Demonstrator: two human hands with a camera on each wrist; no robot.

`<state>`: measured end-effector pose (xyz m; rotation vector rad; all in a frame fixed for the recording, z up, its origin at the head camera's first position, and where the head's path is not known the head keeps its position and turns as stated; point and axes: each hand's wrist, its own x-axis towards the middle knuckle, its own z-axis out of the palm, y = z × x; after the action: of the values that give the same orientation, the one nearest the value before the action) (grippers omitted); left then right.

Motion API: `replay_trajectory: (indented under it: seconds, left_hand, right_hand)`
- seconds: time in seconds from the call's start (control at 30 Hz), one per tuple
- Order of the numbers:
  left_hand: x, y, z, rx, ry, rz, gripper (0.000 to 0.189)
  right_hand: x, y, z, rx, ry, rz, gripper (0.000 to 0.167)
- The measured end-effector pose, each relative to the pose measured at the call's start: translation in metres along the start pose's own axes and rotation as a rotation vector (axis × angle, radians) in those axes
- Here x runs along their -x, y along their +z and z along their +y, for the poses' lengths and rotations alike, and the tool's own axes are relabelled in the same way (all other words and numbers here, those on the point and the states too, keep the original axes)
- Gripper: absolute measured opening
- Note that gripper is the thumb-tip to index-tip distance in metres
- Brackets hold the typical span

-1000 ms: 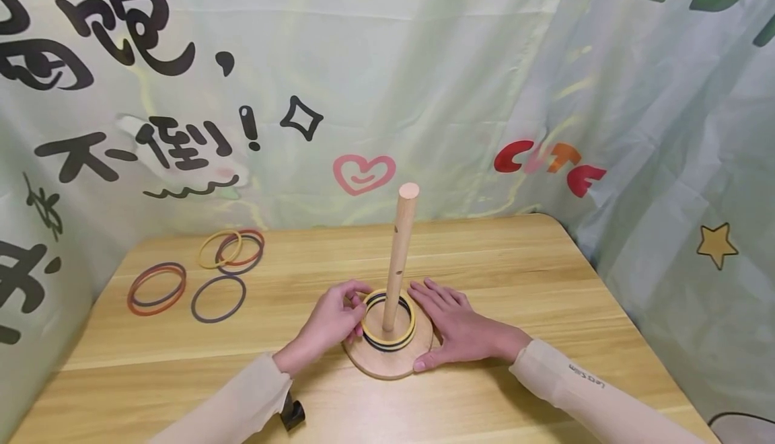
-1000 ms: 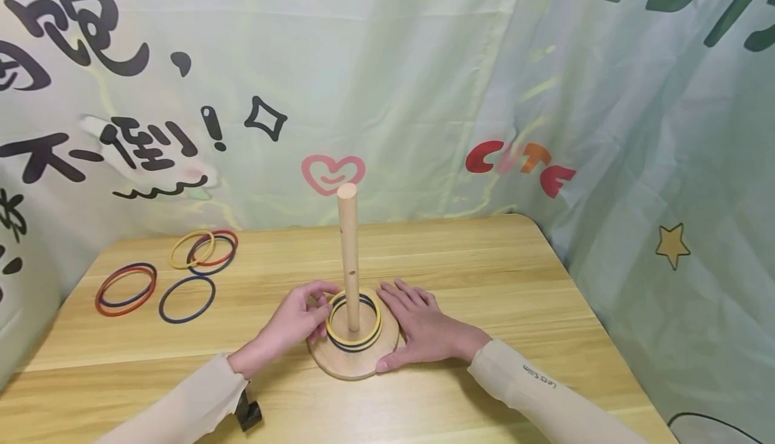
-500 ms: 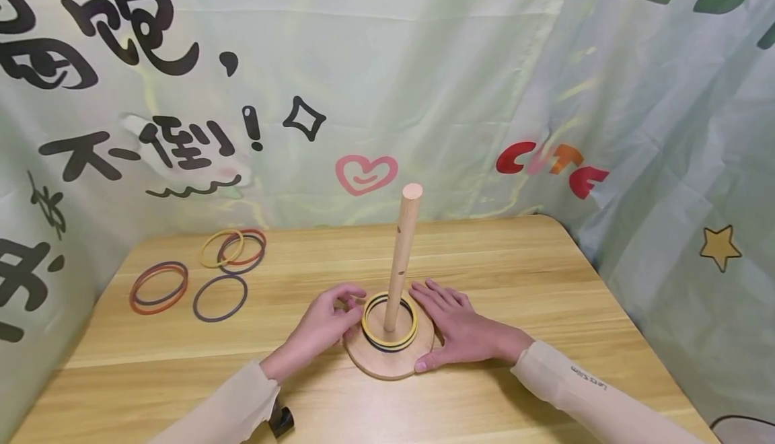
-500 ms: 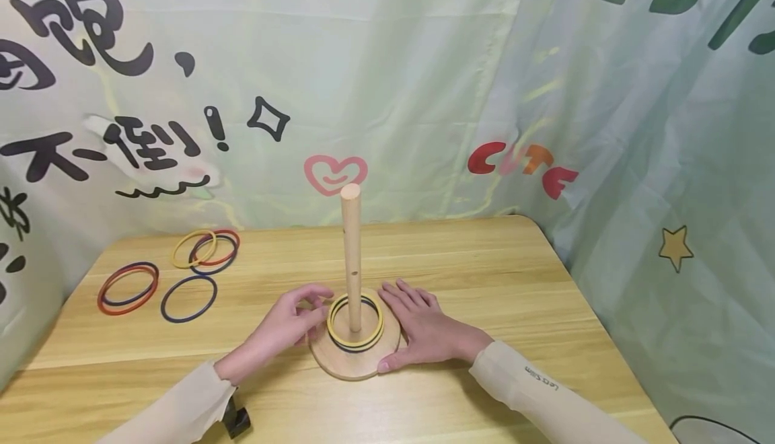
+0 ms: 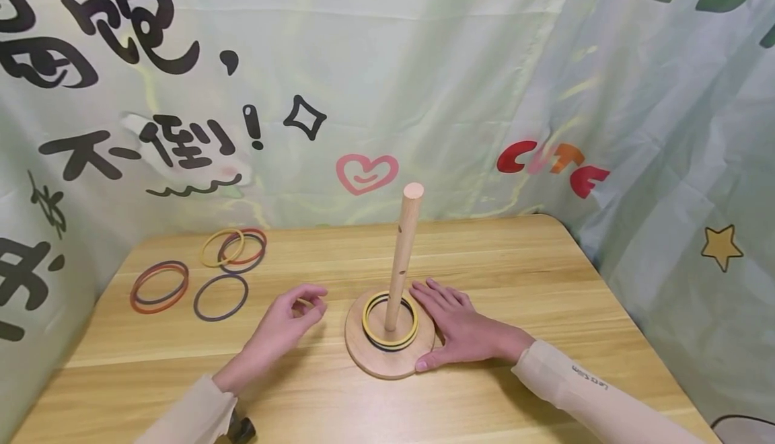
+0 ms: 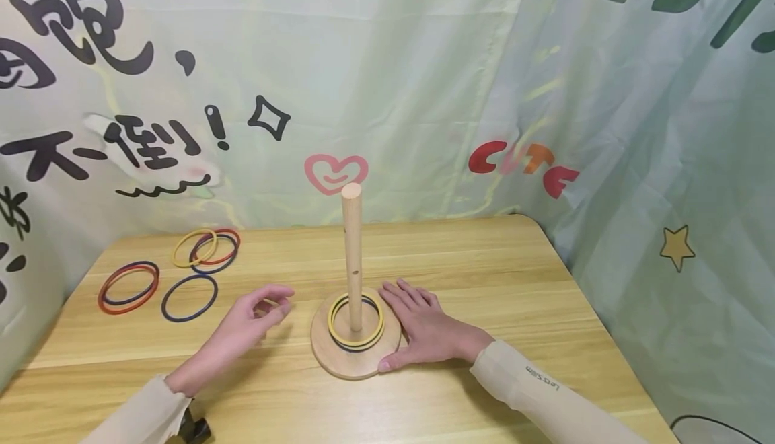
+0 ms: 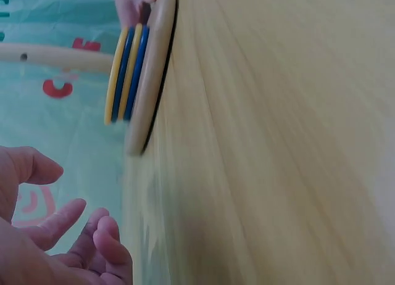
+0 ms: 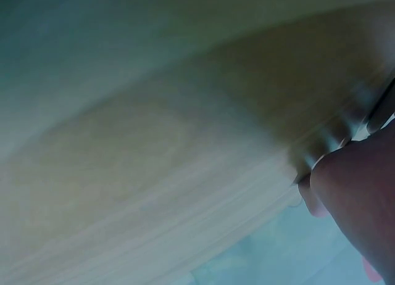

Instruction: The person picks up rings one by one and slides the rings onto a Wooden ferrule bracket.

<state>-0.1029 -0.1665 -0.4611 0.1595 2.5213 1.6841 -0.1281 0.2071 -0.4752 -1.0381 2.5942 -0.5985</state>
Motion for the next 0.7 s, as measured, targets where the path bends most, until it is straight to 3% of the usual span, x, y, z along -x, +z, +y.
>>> replay_trajectory:
  seconds: [0.33,0.7]
  left_hand:
    - [0.012,-0.038,-0.012,-0.141,-0.033,0.077,0.045]
    - [0.020,-0.082,-0.032,-0.335,-0.046,0.122,0.046]
  right_hand:
    - [0.001,-0.001,0.000,-0.010,-0.006,0.005,0.127]
    - [0.001,0.000,0.001,-0.004,-0.006,0.005,0.129]
